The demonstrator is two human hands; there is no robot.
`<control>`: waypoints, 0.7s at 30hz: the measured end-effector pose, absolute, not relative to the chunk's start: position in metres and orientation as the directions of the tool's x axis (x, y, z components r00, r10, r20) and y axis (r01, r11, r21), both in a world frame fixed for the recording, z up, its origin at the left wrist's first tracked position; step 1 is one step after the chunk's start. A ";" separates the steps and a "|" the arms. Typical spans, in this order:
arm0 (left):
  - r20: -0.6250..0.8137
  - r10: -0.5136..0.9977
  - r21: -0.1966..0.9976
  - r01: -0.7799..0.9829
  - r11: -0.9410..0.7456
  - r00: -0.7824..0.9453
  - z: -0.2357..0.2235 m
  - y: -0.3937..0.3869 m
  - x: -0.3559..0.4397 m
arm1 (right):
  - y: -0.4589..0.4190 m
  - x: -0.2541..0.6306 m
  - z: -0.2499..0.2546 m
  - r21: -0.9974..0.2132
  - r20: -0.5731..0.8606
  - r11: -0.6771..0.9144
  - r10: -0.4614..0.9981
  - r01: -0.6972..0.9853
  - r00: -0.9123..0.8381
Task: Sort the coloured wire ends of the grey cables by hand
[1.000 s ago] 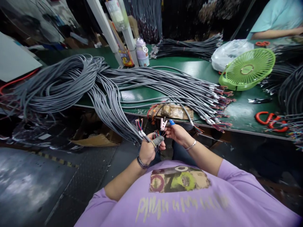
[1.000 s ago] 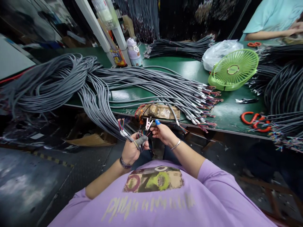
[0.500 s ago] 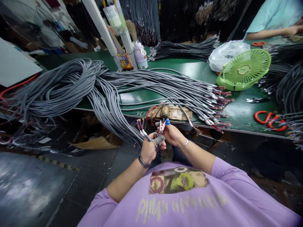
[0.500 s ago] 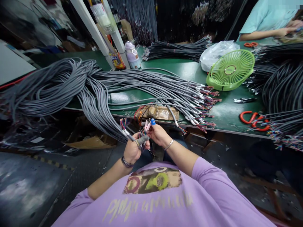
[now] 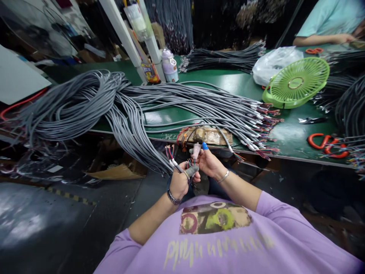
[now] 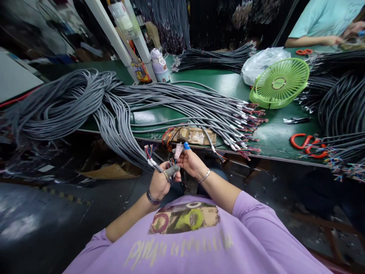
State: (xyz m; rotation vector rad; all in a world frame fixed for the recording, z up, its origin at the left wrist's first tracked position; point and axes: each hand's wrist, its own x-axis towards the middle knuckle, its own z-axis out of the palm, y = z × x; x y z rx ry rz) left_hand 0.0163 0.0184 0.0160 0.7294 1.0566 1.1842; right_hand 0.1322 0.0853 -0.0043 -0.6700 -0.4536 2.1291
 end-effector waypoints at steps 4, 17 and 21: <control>-0.243 0.970 0.904 -0.361 0.228 0.003 0.016 0.013 0.016 | 0.083 0.137 0.000 -0.575 -0.277 -0.561 0.819 -0.596 -0.503; -0.277 0.960 0.893 -0.381 0.237 -0.051 0.020 0.018 0.021 | 0.083 0.138 0.006 -0.653 -0.274 -0.506 0.852 -0.564 -0.446; -0.284 0.957 0.894 -0.377 0.243 -0.056 0.019 0.019 0.021 | 0.085 0.138 0.008 -0.652 -0.284 -0.523 0.840 -0.549 -0.462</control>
